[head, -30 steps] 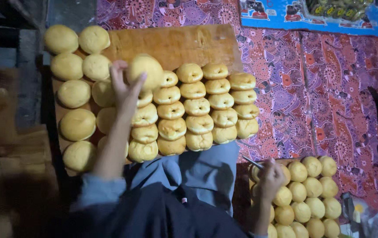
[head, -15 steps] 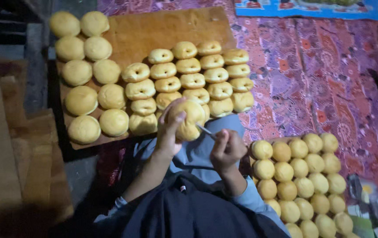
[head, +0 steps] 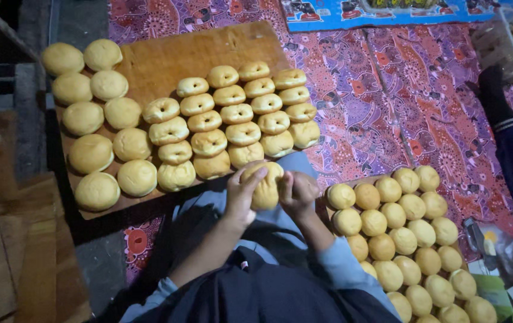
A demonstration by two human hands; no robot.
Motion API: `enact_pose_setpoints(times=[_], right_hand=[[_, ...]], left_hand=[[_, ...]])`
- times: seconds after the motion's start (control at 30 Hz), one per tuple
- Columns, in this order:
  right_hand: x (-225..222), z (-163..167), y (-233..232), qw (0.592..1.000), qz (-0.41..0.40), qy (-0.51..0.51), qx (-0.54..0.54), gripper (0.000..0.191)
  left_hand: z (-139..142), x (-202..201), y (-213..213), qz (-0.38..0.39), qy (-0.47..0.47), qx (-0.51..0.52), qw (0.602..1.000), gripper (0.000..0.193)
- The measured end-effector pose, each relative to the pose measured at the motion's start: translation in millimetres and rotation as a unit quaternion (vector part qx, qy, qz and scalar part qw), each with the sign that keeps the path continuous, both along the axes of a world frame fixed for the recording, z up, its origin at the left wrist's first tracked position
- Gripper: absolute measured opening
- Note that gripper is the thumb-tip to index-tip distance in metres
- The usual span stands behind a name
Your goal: The person sits on the floor and uses a small metal tool to poke a hole in the center of each round bun. The buns are arranged on wooden boards, and the person handles them one at a time, placing the poked buns into a separate stack.
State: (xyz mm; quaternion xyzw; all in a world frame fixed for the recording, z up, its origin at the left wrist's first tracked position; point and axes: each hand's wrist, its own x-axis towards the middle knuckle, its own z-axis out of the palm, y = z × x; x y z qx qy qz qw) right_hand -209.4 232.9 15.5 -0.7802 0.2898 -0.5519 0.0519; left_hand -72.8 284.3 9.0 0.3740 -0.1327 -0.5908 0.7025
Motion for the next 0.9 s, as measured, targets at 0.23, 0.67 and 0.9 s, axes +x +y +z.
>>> enact_pose_setpoints(times=[0.23,0.67,0.9], right_hand=[[12.8,-22.2,-4.0,0.936,0.035,-0.015,0.349,0.030],[30.1,-60.9,-11.6,0.946,0.026,-0.021,0.321,0.030],[13.2,-66.3,-8.5,0.974,-0.108,-0.014,0.200,0.038]], left_hand=[[-24.7,24.9,-4.6,-0.029,-0.024,-0.010,0.999,0.034],[-70.1,26.4,-6.2,0.034,0.013,0.061,0.997,0.036],[-73.2,5.6,-8.1,0.074,0.040,0.010,0.996,0.035]])
